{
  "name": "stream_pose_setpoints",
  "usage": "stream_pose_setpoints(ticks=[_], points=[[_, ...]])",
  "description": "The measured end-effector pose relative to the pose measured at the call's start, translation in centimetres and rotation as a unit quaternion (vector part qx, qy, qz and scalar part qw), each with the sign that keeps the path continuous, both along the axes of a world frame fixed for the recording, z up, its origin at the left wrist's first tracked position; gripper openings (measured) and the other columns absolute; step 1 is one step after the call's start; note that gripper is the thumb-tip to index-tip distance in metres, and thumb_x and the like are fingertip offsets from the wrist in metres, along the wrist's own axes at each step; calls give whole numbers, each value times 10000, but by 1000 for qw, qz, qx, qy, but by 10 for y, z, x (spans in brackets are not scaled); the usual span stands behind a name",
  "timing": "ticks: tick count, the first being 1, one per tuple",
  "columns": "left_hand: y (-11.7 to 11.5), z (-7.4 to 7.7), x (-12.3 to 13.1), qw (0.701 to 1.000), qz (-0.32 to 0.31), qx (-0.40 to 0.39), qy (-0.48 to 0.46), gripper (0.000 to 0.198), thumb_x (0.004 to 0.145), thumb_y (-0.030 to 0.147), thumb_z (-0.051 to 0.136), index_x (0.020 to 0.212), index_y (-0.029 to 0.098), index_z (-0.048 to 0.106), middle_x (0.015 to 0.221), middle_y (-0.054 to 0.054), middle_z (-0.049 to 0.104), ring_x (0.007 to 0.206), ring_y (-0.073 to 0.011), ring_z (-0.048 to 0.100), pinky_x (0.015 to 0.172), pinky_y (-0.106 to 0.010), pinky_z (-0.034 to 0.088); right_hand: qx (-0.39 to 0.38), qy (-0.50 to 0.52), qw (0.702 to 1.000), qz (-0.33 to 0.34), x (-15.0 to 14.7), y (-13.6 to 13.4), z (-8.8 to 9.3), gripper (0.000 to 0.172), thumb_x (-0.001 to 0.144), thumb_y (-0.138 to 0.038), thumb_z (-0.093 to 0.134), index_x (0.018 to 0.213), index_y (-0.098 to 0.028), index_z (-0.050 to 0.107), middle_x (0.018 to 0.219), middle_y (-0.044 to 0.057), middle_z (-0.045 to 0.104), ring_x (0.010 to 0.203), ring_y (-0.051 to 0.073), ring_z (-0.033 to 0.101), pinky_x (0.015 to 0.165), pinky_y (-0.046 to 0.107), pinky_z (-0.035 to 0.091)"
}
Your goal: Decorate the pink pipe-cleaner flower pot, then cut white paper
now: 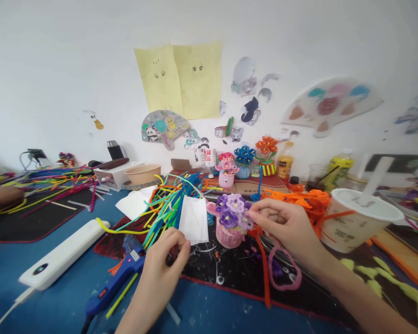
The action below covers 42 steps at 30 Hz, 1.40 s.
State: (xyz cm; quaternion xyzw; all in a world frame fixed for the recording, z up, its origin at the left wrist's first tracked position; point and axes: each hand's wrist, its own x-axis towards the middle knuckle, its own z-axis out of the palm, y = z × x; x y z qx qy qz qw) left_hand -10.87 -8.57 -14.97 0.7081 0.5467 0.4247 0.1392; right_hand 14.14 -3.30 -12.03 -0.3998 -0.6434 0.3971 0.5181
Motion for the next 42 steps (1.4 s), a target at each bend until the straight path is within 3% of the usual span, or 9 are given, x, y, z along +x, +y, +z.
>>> stream_pose_setpoints(ticks=[10,17,25,29,31,35,37,40,42], points=[[0,-1,6,999,-41,0,2,186,902,209,445,718,215,465,748,15,494,688,-134,476,633,-252,381,18,19,1000,-13,5,2,-12,203,796,-360,697,756,-165,657,458,-81,428,367,45,330,376,194,214],[-2,1,6,999,-13,-29,40,277,933,348,440,703,210,509,666,22,524,608,-129,488,569,-241,377,22,44,998,-39,6,2,-13,201,795,-362,703,767,-167,668,434,-79,433,332,44,324,337,190,188],[-8,0,-11,983,47,97,148,438,908,343,504,518,205,357,500,56,393,495,-108,400,518,-241,324,29,99,991,-81,10,4,-14,184,760,-337,734,774,-164,675,419,-90,432,325,35,327,333,166,221],[-15,2,-25,977,3,87,195,116,826,366,650,829,251,644,850,14,670,794,-169,603,718,-282,427,24,106,991,-82,10,8,-14,198,746,-343,738,758,-159,668,411,-88,443,317,34,332,324,157,229],[-20,2,-29,971,-18,70,227,162,813,392,670,949,305,662,1009,19,689,914,-194,621,766,-314,416,21,108,990,-84,9,8,-13,206,739,-349,738,757,-156,669,407,-88,442,312,33,333,316,152,223],[-27,3,-29,949,31,110,294,263,858,338,602,612,248,613,842,38,711,788,-196,626,735,-363,347,16,108,990,-90,10,8,-13,218,729,-357,741,760,-153,669,403,-90,438,300,34,338,302,147,227],[-27,4,-23,941,72,129,304,74,832,301,611,810,278,678,1026,1,703,925,-250,615,767,-392,362,22,110,989,-95,10,7,-13,221,727,-359,746,756,-154,666,401,-92,437,297,33,334,299,148,230],[-20,3,-4,948,89,99,290,355,848,295,576,1203,316,583,1226,-43,635,1089,-291,569,831,-439,407,30,119,987,-105,9,7,-12,229,730,-367,747,761,-157,663,396,-94,431,298,33,321,298,152,223],[-11,-1,16,964,81,50,248,317,895,323,510,1199,271,582,1173,-68,660,1052,-279,595,842,-445,441,33,130,985,-108,9,6,-12,236,735,-377,745,773,-159,664,406,-90,438,309,39,322,301,160,229]])
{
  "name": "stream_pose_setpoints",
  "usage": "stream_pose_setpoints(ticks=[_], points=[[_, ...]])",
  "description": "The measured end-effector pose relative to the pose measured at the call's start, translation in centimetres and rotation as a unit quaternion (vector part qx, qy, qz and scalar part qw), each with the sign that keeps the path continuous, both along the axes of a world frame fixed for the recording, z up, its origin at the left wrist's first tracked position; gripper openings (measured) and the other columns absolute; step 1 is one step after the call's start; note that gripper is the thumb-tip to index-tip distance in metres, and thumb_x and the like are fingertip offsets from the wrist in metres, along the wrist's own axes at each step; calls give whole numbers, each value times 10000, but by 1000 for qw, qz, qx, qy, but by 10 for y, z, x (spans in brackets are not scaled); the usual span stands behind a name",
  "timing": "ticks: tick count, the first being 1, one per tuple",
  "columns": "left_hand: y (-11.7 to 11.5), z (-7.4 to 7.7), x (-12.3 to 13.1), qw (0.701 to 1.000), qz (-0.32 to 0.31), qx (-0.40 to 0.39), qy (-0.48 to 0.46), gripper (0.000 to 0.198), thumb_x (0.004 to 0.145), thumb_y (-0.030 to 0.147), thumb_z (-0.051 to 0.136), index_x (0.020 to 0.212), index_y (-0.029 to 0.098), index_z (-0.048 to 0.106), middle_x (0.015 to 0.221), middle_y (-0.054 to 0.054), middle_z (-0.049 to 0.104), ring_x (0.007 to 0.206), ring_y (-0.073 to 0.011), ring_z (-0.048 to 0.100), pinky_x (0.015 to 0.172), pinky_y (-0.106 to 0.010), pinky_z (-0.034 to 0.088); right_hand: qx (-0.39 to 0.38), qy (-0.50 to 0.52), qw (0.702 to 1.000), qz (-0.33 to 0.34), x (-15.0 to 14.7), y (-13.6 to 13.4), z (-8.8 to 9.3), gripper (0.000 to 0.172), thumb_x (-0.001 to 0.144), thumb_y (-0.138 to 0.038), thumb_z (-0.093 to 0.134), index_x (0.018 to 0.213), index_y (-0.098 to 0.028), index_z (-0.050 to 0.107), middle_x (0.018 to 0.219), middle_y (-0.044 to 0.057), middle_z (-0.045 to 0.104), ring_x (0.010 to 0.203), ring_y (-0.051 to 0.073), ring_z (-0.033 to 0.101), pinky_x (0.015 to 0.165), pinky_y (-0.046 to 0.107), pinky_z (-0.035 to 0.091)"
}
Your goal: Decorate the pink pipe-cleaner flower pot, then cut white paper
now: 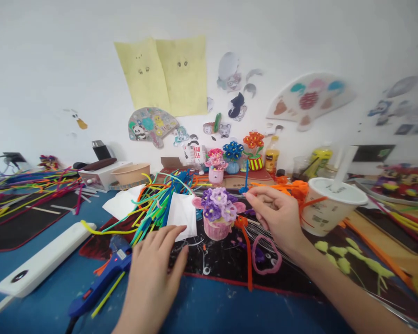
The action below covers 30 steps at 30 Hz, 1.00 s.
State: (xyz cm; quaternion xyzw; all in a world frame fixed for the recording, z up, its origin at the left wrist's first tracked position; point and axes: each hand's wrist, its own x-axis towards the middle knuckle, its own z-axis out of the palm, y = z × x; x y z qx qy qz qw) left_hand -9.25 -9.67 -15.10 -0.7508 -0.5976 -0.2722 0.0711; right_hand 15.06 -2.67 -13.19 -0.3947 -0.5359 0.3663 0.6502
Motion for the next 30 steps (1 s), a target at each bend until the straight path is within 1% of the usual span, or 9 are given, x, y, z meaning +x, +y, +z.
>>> stream_pose_setpoints(ticks=[2,4,11,14,16,18,22,25,30], points=[[11,-4,22,995,17,-68,-74,441,867,373,558,1240,137,547,1136,-143,663,1017,-290,605,837,-435,480,2,9,1000,2,0,-1,1,242,739,-385,745,784,-162,662,423,-85,451,318,44,327,303,165,237],[23,-6,41,990,26,-114,-75,588,794,386,660,1264,63,517,1159,-189,649,1086,-334,569,892,-461,464,1,13,1000,7,2,-1,1,250,748,-395,739,802,-165,662,430,-84,460,315,47,328,299,168,240],[47,-6,65,991,39,-114,-61,547,700,346,746,1148,103,549,1006,-143,667,966,-349,579,775,-420,465,26,3,1000,5,6,-2,4,241,806,-404,689,871,-175,651,444,-87,464,313,53,334,302,175,253],[51,-9,71,992,37,-100,-71,483,755,385,691,1121,103,550,974,-147,661,939,-350,581,756,-426,462,75,-82,994,-20,10,-4,7,179,848,-362,639,849,-182,641,491,-65,496,366,79,412,352,194,321],[54,-11,73,992,27,-89,-82,438,797,398,638,1115,109,551,963,-144,657,931,-340,585,747,-421,465,151,-199,967,-52,14,-6,11,119,874,-293,607,837,-186,643,545,-35,568,430,102,496,414,210,380],[56,-11,75,992,15,-77,-97,413,809,405,613,1105,123,552,942,-128,653,927,-325,590,735,-408,471,243,-310,915,-83,20,-10,17,84,890,-216,579,853,-188,650,606,-12,646,468,109,548,470,216,418],[57,-7,74,989,21,-57,-137,394,793,418,611,1058,134,549,874,-98,631,865,-297,597,709,-403,479,372,-398,830,-121,29,-18,27,115,884,-116,573,900,-204,646,717,6,734,558,127,647,578,223,470],[53,-4,72,985,26,-45,-162,377,788,422,606,1032,140,546,860,-83,609,831,-275,591,709,-402,481,389,-395,823,-124,30,-21,28,130,871,-89,585,899,-203,640,744,18,738,639,151,679,625,237,474],[46,-2,72,980,-2,-3,-197,355,781,421,597,1021,164,552,869,-70,608,815,-259,583,702,-404,483,369,-414,824,-115,23,-19,22,132,898,-103,554,866,-166,666,707,29,642,627,151,599,604,262,439]])
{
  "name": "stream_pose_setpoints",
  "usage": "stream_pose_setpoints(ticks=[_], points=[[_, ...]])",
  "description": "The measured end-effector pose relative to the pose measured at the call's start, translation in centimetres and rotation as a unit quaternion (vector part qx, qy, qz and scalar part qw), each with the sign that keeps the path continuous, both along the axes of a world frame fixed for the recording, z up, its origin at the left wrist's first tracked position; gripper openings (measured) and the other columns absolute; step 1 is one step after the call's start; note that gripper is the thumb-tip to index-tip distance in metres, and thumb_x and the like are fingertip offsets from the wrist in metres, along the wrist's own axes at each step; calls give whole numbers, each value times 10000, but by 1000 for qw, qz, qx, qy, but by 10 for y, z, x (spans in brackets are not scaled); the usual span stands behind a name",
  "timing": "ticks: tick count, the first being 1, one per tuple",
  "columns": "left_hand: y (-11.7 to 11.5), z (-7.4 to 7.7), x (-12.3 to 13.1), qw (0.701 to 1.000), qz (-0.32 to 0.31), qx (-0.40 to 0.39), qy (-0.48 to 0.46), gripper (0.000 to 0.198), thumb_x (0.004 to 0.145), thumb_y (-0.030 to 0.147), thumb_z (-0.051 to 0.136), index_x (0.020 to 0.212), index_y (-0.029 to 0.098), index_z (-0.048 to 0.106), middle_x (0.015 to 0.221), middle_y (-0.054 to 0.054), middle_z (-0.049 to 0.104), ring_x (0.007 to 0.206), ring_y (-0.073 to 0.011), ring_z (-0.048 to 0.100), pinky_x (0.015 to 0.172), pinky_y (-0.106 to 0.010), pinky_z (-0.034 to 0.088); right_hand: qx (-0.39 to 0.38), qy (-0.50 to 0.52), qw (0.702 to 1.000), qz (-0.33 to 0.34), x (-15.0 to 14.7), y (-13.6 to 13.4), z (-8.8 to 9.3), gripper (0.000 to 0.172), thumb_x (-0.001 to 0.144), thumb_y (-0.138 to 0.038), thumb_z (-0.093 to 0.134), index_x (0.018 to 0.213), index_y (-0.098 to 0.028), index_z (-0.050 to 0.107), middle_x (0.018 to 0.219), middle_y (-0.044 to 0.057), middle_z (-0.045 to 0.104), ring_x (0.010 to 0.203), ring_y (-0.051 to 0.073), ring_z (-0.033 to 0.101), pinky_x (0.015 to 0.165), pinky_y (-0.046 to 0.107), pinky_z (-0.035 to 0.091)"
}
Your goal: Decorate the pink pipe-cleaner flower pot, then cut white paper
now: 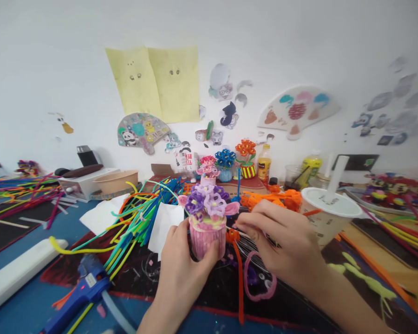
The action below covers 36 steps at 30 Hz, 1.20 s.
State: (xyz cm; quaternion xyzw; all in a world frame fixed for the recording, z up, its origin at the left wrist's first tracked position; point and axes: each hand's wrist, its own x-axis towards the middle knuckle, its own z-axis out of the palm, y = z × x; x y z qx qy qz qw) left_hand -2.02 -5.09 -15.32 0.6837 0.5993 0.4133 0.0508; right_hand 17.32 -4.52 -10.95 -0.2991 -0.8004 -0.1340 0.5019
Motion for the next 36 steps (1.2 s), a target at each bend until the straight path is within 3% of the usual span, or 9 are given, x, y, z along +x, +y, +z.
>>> stream_pose_setpoints(ticks=[10,19,26,36], points=[[-5,-1,2,1000,-14,26,-5,365,755,393,622,1045,181,560,888,-65,630,827,-254,602,701,-390,503,-13,-12,1000,-11,-7,5,-8,145,920,-94,542,862,-122,672,725,49,590,683,166,536,630,287,417],[-7,0,3,999,-22,36,5,378,756,396,619,1060,181,554,877,-62,625,819,-249,604,689,-381,507,28,-41,999,-7,-5,9,-10,137,917,-93,540,867,-141,658,713,53,603,673,181,523,624,312,409],[-8,0,4,999,-29,40,6,378,750,364,627,1068,175,549,886,-61,620,833,-249,597,704,-381,506,64,-74,995,-8,-5,9,-8,200,883,-9,489,842,-127,645,717,73,605,685,190,498,618,314,407],[-8,-3,4,999,-31,38,13,382,751,348,639,1074,169,539,884,-60,587,833,-241,566,693,-367,487,71,-108,991,-14,-6,8,-4,343,943,-45,391,732,-117,652,700,102,635,687,198,517,633,319,409]])
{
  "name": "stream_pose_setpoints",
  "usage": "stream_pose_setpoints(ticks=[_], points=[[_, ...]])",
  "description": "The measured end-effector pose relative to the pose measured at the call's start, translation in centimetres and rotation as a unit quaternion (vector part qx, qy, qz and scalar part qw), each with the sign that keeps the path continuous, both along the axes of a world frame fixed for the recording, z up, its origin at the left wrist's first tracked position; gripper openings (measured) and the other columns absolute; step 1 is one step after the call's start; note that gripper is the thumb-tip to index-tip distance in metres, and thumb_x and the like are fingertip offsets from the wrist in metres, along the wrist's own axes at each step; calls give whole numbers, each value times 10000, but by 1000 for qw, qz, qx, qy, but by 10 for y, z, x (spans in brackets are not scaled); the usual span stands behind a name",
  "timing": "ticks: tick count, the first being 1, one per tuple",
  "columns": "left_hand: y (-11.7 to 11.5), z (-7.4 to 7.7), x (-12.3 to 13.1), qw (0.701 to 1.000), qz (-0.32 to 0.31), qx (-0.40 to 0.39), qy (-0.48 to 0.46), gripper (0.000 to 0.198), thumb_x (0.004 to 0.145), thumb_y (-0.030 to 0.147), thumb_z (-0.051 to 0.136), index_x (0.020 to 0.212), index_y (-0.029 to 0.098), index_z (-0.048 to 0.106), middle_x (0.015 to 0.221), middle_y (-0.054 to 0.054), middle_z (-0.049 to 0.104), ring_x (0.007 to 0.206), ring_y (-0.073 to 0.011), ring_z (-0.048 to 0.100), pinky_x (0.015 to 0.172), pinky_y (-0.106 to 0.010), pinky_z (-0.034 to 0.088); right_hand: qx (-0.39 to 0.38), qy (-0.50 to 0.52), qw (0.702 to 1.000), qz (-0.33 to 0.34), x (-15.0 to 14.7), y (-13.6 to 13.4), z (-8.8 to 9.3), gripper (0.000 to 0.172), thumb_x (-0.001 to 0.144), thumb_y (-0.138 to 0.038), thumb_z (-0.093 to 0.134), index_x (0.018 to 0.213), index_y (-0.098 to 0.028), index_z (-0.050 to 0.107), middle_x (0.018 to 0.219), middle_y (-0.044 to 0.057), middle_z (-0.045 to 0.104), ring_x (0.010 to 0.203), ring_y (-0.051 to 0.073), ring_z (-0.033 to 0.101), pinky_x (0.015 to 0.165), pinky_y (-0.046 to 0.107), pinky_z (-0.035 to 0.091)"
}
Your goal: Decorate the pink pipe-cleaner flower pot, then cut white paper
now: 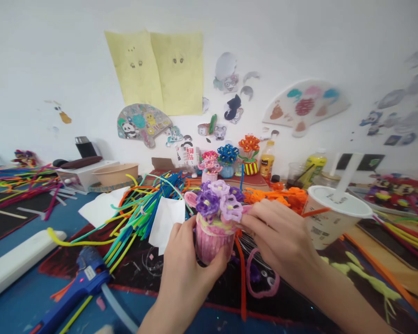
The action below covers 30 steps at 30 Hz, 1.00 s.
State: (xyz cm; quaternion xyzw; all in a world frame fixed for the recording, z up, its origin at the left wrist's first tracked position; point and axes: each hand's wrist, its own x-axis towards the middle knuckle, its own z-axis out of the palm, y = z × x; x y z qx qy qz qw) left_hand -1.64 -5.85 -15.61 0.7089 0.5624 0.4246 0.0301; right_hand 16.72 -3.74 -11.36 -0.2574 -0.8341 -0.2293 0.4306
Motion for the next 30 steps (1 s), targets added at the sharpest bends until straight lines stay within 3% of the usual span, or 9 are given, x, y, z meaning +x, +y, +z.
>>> stream_pose_setpoints(ticks=[4,11,14,22,30], points=[[0,1,0,1000,-1,-1,-2,386,749,360,643,1066,166,539,882,-62,589,836,-244,567,695,-373,490,-3,-4,1000,4,1,0,-1,326,943,-51,413,739,-106,662,699,102,632,686,200,513,626,323,389],[-2,2,-2,1000,3,-3,-7,369,782,399,614,1060,169,541,886,-61,593,838,-242,579,695,-380,500,-50,59,997,13,11,-1,5,128,871,-53,597,865,-114,710,688,48,598,642,162,492,604,299,375],[-1,0,-2,1000,7,3,-14,389,777,410,623,1067,165,541,894,-66,600,838,-245,583,699,-390,504,-53,78,995,19,14,-2,7,168,857,-35,609,944,-124,722,679,32,599,623,141,506,582,270,383],[-1,-1,-2,1000,5,2,-19,383,772,372,630,1086,177,531,918,-65,611,850,-244,585,711,-398,506,-64,42,995,59,10,-1,-1,218,846,2,558,932,-116,721,688,45,597,629,156,507,573,287,378],[-2,-1,-2,1000,4,0,-23,395,778,388,633,1098,184,522,930,-63,613,854,-238,592,708,-389,508,-59,15,997,47,10,0,-2,230,866,-20,534,922,-101,741,643,44,562,601,161,479,545,291,349]])
